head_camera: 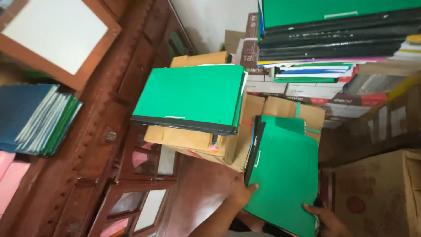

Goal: Wiping dust off plastic folders using a cloth in an archive storage area.

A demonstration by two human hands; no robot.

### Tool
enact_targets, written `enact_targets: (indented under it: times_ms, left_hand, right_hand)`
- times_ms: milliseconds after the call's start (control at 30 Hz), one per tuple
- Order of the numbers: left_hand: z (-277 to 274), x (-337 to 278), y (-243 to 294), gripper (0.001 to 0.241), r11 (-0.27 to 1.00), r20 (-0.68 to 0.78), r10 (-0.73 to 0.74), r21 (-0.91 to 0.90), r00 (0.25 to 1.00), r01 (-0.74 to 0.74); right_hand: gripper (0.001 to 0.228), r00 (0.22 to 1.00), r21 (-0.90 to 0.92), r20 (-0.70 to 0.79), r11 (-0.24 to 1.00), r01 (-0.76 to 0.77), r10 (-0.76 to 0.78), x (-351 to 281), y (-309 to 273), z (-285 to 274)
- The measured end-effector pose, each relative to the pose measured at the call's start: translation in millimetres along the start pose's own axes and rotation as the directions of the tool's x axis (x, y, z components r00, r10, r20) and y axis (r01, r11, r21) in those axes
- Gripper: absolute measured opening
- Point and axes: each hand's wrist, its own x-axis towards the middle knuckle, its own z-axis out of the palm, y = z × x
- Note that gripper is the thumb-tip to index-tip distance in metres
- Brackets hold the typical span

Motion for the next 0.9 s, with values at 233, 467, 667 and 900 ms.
enact_targets:
  times_ms: [233, 467, 667, 900]
  left_hand:
    - [-49, -37, 51, 0.051, 0.993, -0.062, 0.117, -0.013, 0.991, -0.118]
    - [-71, -67, 29, 0.064, 0.923, -0.187, 0.383, 0.037, 0.905, -0.383]
    - [-101, -87, 8, 0.070, 0.886, -0.229, 0.462, 0.084, 0.857, -0.456]
    - [-157, -123, 23, 0.072, 0.893, -0.241, 0.449, 0.095, 0.860, -0.439]
  right_hand:
    - [0.089, 0.945, -0.126, -0.059, 0.942, 0.312, -0.321, -10, 24, -6]
    - [0.077, 0.889, -0.022, -0.113, 0.895, 0.445, -0.444, -55, 91, 26]
    - [0.088, 0.733, 0.001, -0.138, 0.740, 0.673, -0.666, -70, 146, 53]
    - [0.068, 0.721, 0.058, -0.186, 0.725, 0.686, -0.668, -164, 186, 126]
